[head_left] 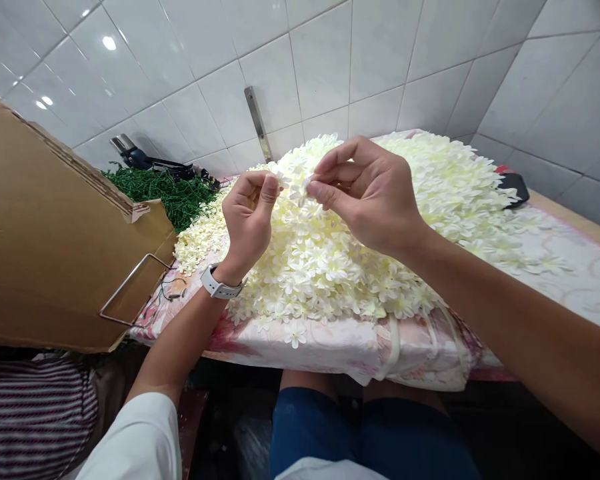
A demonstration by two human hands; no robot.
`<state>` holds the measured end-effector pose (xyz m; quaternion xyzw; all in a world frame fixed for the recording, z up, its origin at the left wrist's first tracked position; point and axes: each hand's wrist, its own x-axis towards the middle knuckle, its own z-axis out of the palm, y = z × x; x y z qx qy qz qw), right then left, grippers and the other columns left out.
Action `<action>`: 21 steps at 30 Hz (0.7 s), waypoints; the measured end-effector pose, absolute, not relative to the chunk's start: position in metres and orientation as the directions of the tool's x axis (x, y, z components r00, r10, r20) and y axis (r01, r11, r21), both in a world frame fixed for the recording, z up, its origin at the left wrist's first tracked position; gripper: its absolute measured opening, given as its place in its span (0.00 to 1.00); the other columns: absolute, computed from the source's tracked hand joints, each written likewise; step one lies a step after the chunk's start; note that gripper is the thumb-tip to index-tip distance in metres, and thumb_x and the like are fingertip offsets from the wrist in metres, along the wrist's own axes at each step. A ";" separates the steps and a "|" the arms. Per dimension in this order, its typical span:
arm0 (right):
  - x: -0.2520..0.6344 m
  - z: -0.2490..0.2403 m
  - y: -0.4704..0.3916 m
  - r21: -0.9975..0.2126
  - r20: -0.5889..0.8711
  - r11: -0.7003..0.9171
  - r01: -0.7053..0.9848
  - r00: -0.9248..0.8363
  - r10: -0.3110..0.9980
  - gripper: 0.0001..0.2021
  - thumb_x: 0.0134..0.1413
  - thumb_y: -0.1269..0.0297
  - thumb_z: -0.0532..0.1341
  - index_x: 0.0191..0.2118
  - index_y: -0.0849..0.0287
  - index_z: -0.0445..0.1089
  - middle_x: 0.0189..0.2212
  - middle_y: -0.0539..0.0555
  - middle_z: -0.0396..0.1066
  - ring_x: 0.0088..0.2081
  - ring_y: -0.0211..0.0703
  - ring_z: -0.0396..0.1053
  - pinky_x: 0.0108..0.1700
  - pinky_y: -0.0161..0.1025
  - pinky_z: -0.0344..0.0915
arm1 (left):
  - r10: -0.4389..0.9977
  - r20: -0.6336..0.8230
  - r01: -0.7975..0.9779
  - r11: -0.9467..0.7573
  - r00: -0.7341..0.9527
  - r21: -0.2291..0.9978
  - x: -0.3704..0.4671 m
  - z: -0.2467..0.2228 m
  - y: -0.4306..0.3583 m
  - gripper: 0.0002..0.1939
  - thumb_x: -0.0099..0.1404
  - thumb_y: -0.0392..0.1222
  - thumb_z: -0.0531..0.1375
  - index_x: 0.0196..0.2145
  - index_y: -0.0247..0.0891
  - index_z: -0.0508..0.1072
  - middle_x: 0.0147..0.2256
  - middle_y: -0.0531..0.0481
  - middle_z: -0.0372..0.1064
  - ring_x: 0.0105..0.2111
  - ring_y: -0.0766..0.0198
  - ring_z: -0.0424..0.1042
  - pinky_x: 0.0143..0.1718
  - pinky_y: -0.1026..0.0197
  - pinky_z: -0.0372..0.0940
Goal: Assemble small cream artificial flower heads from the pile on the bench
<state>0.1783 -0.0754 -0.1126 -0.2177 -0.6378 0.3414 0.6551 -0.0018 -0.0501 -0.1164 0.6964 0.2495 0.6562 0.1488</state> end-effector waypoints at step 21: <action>0.178 -0.112 -0.079 -0.749 0.662 0.639 -0.177 -0.135 0.738 0.13 0.55 0.61 0.72 0.37 0.54 0.67 0.32 0.50 0.72 0.34 0.39 0.72 0.33 0.37 0.70 | 0.525 0.831 0.030 -0.848 0.182 0.529 0.000 -0.116 -0.058 0.17 0.52 0.49 0.76 0.35 0.43 0.77 0.31 0.54 0.73 0.32 0.69 0.73 0.36 0.63 0.70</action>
